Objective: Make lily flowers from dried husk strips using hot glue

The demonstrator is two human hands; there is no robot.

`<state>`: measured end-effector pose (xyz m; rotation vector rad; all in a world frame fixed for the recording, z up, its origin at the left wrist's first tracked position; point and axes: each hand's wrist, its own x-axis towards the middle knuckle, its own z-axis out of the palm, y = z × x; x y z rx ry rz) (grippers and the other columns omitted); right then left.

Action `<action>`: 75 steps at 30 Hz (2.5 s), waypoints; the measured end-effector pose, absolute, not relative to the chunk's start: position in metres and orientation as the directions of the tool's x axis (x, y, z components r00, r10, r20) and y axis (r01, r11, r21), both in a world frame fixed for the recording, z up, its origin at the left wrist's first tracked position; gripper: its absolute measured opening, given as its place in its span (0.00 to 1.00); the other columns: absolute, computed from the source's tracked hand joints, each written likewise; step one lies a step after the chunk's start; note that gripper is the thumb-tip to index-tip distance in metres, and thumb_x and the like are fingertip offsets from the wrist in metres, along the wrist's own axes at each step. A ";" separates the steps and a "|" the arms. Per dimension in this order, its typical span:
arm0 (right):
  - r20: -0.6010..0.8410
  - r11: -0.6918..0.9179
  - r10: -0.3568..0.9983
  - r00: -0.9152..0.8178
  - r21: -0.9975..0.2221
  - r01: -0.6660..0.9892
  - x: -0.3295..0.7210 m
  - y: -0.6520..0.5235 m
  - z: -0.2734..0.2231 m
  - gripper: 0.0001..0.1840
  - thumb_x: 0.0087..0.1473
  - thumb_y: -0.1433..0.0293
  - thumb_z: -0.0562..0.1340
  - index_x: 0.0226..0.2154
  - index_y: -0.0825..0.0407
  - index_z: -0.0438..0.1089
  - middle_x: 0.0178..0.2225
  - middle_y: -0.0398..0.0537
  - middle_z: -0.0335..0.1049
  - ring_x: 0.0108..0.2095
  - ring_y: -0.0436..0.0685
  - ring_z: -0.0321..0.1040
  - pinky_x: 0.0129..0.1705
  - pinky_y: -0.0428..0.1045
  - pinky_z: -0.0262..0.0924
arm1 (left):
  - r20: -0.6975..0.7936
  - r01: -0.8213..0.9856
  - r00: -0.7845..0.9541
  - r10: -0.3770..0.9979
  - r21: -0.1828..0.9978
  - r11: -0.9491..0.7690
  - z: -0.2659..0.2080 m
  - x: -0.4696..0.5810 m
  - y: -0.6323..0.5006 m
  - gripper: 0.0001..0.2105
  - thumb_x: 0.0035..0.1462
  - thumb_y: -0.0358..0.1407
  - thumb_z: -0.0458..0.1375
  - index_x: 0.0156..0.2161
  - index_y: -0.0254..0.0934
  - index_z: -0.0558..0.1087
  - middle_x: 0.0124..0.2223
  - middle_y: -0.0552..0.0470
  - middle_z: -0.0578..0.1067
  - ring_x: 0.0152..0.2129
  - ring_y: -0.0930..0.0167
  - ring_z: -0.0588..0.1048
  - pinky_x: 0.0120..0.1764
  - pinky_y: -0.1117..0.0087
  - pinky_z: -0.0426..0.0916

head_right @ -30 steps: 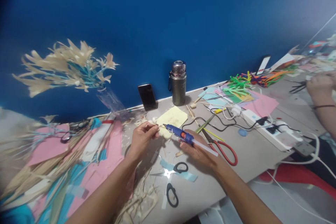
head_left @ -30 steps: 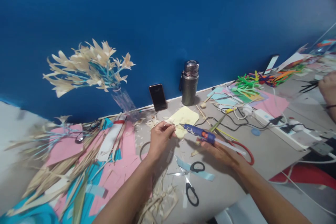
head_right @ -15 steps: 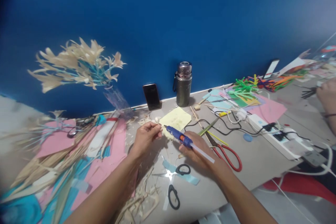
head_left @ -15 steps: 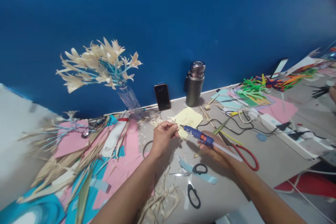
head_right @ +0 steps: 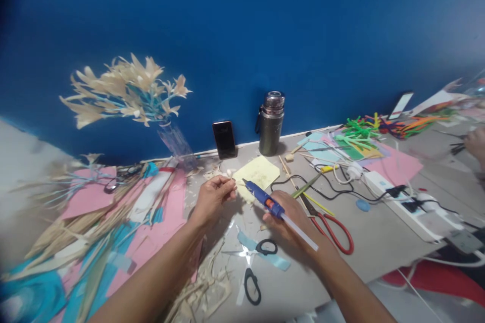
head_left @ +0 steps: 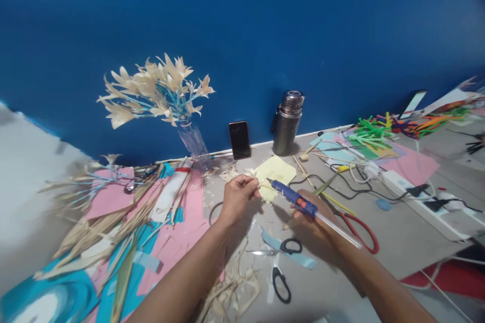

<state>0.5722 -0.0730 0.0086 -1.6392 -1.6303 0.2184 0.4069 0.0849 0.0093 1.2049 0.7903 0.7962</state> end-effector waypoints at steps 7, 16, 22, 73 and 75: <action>0.387 0.141 0.913 0.128 -0.594 0.792 0.570 -0.071 0.015 0.19 0.65 0.56 0.53 0.27 0.49 0.62 0.26 0.48 0.66 0.26 0.57 0.61 0.29 0.52 0.55 | -0.095 -0.070 0.509 0.856 0.986 0.150 0.009 0.408 0.085 0.11 0.50 0.40 0.67 0.27 0.34 0.74 0.20 0.53 0.74 0.19 0.75 0.68 0.27 0.74 0.60; 0.376 0.156 0.922 0.091 -0.577 0.802 0.571 -0.072 0.020 0.21 0.66 0.55 0.51 0.27 0.49 0.62 0.26 0.48 0.66 0.26 0.57 0.61 0.28 0.52 0.55 | -0.106 -0.071 0.494 0.863 0.984 0.161 0.008 0.407 0.086 0.11 0.50 0.40 0.67 0.27 0.34 0.74 0.20 0.53 0.75 0.18 0.75 0.68 0.26 0.74 0.60; 0.372 0.146 0.926 0.058 -0.497 0.855 0.574 -0.069 0.009 0.21 0.66 0.54 0.52 0.27 0.50 0.63 0.27 0.48 0.67 0.28 0.57 0.62 0.32 0.52 0.55 | -0.110 -0.075 0.492 0.863 0.983 0.168 0.007 0.408 0.086 0.11 0.49 0.40 0.67 0.26 0.35 0.73 0.20 0.53 0.74 0.18 0.75 0.69 0.26 0.74 0.61; 0.398 0.342 0.843 0.361 -0.916 0.212 0.481 -0.036 0.072 0.04 0.51 0.68 0.69 0.28 0.49 0.74 0.32 0.42 0.69 0.31 0.51 0.62 0.33 0.48 0.57 | -0.361 -0.058 0.705 0.611 0.828 0.557 0.060 0.327 0.033 0.13 0.38 0.34 0.73 0.25 0.30 0.75 0.27 0.45 0.80 0.19 0.71 0.78 0.19 0.77 0.70; 0.415 0.346 0.841 0.347 -0.906 0.244 0.479 -0.033 0.072 0.04 0.52 0.68 0.69 0.28 0.49 0.74 0.33 0.43 0.70 0.33 0.52 0.64 0.35 0.48 0.59 | -0.391 -0.043 0.706 0.590 0.808 0.587 0.060 0.326 0.034 0.12 0.39 0.32 0.73 0.26 0.30 0.75 0.26 0.45 0.81 0.18 0.70 0.78 0.17 0.77 0.70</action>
